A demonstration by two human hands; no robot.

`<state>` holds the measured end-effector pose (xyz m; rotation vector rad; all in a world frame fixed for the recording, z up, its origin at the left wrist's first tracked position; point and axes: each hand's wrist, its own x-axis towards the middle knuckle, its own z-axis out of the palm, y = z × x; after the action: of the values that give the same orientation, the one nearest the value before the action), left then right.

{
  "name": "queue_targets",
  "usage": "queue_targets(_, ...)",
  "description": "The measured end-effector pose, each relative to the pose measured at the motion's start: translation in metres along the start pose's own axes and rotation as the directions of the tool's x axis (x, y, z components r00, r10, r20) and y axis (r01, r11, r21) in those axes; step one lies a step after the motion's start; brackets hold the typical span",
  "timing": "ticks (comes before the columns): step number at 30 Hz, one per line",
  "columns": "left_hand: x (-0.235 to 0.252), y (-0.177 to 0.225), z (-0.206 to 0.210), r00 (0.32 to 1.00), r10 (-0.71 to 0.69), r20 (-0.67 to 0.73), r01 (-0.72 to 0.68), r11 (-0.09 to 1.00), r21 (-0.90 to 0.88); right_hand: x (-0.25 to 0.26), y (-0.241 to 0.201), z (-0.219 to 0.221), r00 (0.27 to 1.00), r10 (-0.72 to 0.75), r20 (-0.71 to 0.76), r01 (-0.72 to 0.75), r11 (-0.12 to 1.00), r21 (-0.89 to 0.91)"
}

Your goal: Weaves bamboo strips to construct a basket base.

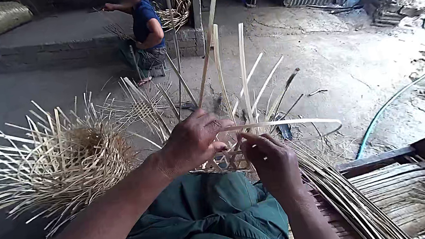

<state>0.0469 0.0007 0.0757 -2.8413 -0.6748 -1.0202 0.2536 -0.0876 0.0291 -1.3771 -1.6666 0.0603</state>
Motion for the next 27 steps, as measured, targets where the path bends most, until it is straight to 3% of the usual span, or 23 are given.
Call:
queue_targets(2, 0.0, 0.012, -0.001, 0.998, -0.051, -0.047, 0.048, 0.997, -0.061, 0.001, -0.006, -0.001, 0.999, -0.025, -0.049, 0.019, 0.994, -0.104)
queue_targets(4, -0.005, 0.021, 0.005, 0.993, -0.095, -0.064, 0.087, 0.99, -0.113, 0.002, -0.019, -0.005, 1.0, 0.005, -0.013, -0.008, 0.971, -0.24)
queue_targets(6, -0.012, 0.022, 0.013, 0.987, -0.143, -0.071, 0.129, 0.976, -0.174, 0.003, -0.03, -0.005, 0.998, 0.042, 0.04, -0.03, 0.964, -0.264)
queue_targets(7, -0.016, 0.021, 0.015, 0.984, -0.167, -0.069, 0.15, 0.966, -0.21, 0.005, -0.03, -0.006, 0.993, 0.077, 0.093, -0.059, 0.982, -0.182)
queue_targets(9, -0.021, 0.018, 0.017, 0.978, -0.197, -0.065, 0.173, 0.948, -0.268, 0.014, -0.015, -0.009, 0.942, 0.17, 0.289, -0.226, 0.959, 0.172)
queue_targets(11, -0.025, 0.015, 0.016, 0.971, -0.23, -0.068, 0.201, 0.935, -0.292, 0.021, 0.007, -0.005, 0.883, 0.143, 0.446, -0.406, 0.709, 0.576)
queue_targets(12, -0.026, 0.012, 0.017, 0.965, -0.249, -0.077, 0.218, 0.932, -0.291, 0.021, 0.017, 0.0, 0.874, 0.105, 0.474, -0.441, 0.581, 0.684)
queue_targets(14, -0.027, 0.004, 0.021, 0.961, -0.256, -0.108, 0.226, 0.947, -0.229, 0.013, 0.026, 0.009, 0.916, 0.039, 0.399, -0.358, 0.527, 0.771)
queue_targets(16, -0.029, -0.005, 0.028, 0.971, -0.184, -0.151, 0.172, 0.981, -0.091, 0.003, 0.017, 0.012, 0.973, -0.075, 0.22, -0.096, 0.731, 0.676)
queue_targets(18, -0.032, -0.005, 0.033, 0.979, -0.118, -0.165, 0.131, 0.989, 0.066, -0.007, -0.008, 0.009, 0.98, -0.176, 0.097, 0.147, 0.958, 0.247)
queue_targets(20, -0.034, 0.002, 0.033, 0.978, -0.114, -0.172, 0.136, 0.983, 0.12, -0.012, -0.029, 0.007, 0.981, -0.185, 0.064, 0.192, 0.97, -0.152)
queue_targets(21, -0.034, 0.006, 0.031, 0.975, -0.149, -0.164, 0.162, 0.984, 0.074, -0.013, -0.032, 0.006, 0.984, -0.162, 0.078, 0.177, 0.948, -0.265)
queue_targets(23, -0.03, 0.014, 0.017, 0.947, -0.314, -0.061, 0.299, 0.938, -0.176, -0.009, -0.028, 0.002, 0.982, -0.123, 0.145, 0.165, 0.932, -0.324)
queue_targets(25, -0.026, 0.011, -0.001, 0.874, -0.45, 0.183, 0.481, 0.745, -0.463, -0.005, -0.02, -0.006, 0.961, -0.129, 0.245, 0.184, 0.958, -0.218)
queue_targets(27, -0.025, 0.005, -0.007, 0.814, -0.474, 0.336, 0.576, 0.586, -0.57, -0.002, -0.019, -0.01, 0.934, -0.14, 0.329, 0.184, 0.977, -0.109)
